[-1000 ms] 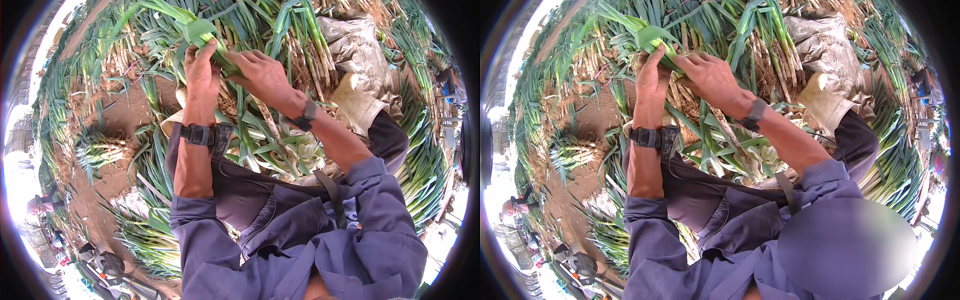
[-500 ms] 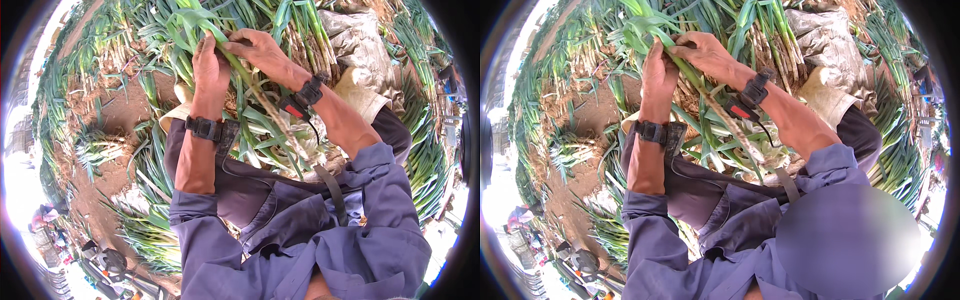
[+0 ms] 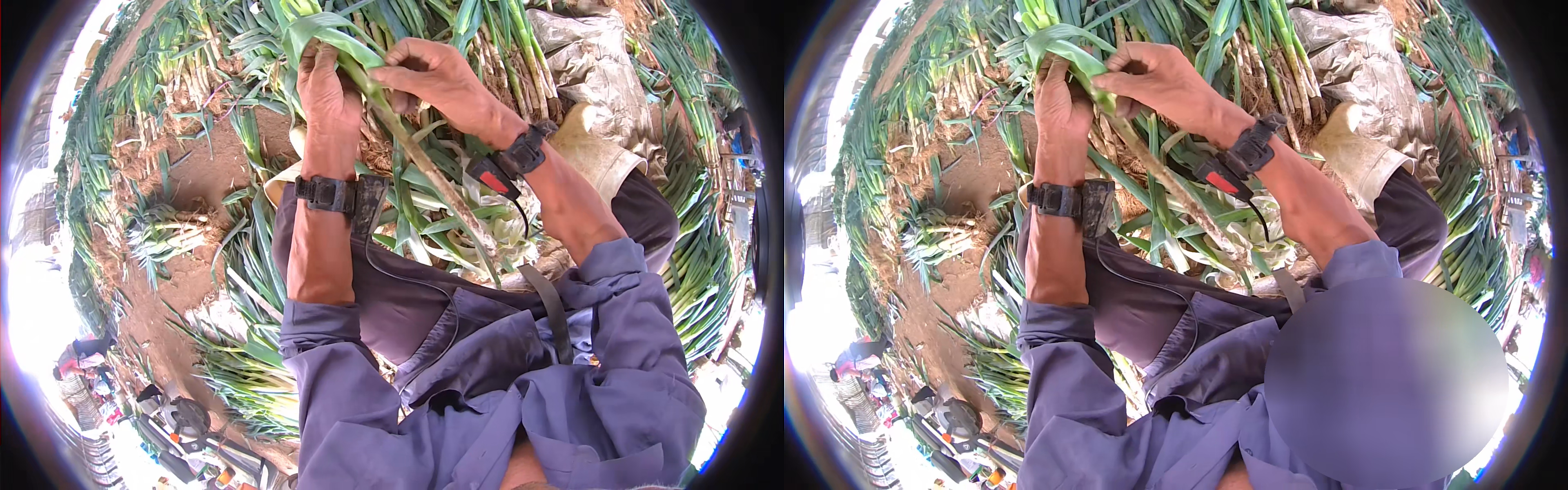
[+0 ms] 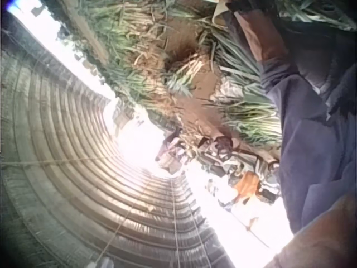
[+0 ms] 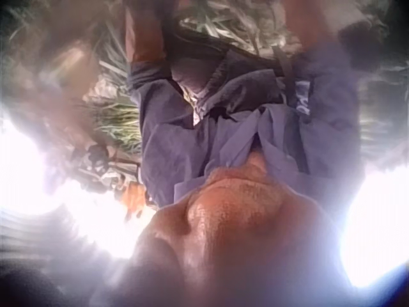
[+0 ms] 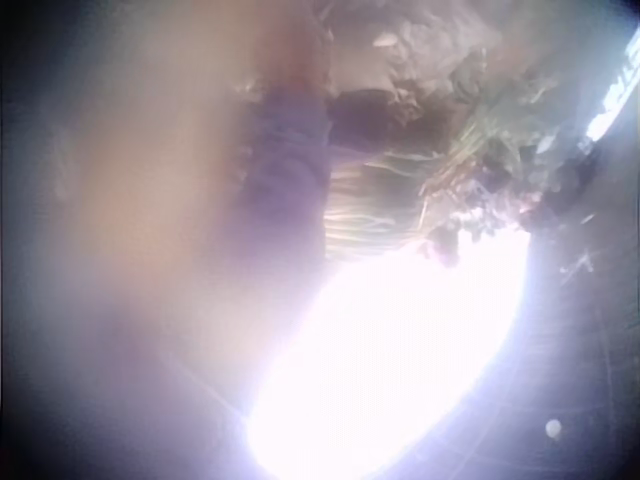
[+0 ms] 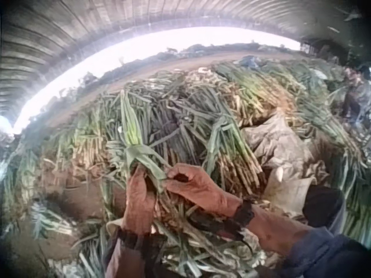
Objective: Cleaning leeks by peeling off outer leaves and dirt in a field.
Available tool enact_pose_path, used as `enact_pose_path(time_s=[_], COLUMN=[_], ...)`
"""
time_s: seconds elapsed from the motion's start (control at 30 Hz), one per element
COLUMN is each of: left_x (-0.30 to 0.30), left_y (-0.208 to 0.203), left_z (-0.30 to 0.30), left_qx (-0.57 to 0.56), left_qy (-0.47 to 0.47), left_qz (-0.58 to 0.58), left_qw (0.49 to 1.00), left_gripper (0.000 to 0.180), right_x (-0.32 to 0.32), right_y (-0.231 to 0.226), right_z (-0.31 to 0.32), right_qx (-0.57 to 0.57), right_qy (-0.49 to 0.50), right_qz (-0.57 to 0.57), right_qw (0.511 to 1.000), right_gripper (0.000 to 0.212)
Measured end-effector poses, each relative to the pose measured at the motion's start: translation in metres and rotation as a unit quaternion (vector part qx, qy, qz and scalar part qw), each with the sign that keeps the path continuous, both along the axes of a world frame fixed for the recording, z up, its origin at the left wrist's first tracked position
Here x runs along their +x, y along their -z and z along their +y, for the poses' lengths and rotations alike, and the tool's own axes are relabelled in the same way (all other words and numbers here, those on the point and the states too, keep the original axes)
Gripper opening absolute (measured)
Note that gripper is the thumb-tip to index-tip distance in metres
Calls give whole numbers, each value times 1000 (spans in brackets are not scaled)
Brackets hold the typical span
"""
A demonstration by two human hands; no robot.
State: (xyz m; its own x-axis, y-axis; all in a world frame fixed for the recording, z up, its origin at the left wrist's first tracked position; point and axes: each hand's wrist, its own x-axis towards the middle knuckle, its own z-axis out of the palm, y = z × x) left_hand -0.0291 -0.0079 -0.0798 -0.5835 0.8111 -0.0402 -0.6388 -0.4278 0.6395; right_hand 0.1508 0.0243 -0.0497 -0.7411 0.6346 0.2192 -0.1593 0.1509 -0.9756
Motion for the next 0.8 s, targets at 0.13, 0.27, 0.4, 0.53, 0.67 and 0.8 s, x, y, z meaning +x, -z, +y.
enact_pose_path(time_s=[0.13,0.27,0.4,0.53,0.67,0.8], left_x=[-14,-10,-23,-19,-17,-6], left_y=[8,-2,8,1,0,1], left_z=[-6,-15,-13,-5,-4,-9], left_qx=[-13,-92,-43,-33,-49,-34], left_qy=[10,-60,-124,-86,-39,15], left_qz=[9,-13,4,-16,-17,-9], left_qw=[1000,994,991,996,998,999], left_gripper=[22,19,23,24,30,28], right_x=[20,61,111,173,120,42], right_y=[14,58,153,223,155,49], right_z=[-16,-21,-46,-52,-28,-5], right_qx=[-160,-191,-101,-65,174,113], right_qy=[17,27,-14,-147,35,26], right_qz=[26,-75,-357,-574,-322,-206], right_qw=[987,978,929,803,930,972], right_gripper=[22,17,14,20,27,42])
